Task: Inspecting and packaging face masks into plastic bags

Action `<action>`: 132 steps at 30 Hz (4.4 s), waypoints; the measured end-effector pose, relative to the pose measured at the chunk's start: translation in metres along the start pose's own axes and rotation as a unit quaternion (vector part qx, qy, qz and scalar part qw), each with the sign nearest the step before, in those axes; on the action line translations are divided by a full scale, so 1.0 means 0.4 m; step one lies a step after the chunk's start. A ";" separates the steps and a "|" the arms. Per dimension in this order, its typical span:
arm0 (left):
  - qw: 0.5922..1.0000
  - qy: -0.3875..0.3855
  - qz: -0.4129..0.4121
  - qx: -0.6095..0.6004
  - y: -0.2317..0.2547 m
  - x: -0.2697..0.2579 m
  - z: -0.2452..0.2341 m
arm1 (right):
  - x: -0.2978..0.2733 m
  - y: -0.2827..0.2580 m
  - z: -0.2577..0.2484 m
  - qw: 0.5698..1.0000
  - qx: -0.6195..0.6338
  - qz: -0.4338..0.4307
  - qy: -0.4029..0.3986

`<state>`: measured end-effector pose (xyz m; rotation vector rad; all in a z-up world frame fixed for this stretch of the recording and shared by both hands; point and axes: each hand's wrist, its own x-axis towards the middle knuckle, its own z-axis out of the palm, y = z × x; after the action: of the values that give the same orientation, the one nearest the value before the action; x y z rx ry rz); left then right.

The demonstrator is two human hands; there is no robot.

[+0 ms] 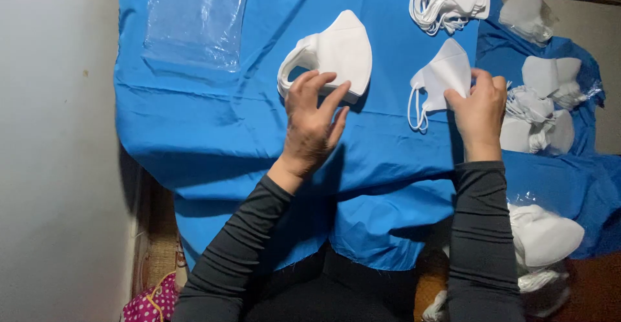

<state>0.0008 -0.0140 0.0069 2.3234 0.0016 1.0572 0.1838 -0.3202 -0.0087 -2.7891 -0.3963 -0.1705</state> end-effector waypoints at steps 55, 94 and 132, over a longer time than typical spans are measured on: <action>0.945 -0.254 -0.205 -0.004 -0.301 0.197 0.064 | -0.064 -0.412 0.151 0.950 0.278 -0.106 0.090; 0.780 -0.484 -0.397 0.008 -0.223 0.307 0.106 | -0.070 -0.447 0.144 0.954 0.217 -0.190 0.085; 0.813 -0.472 -0.327 -0.090 -0.283 0.242 0.103 | -0.030 -0.431 0.135 0.940 0.287 -0.174 0.055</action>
<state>0.1218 0.0815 -0.0047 2.1556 0.2802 -0.4560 0.1262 -0.1485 -0.0108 -2.1106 -0.7712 -0.2447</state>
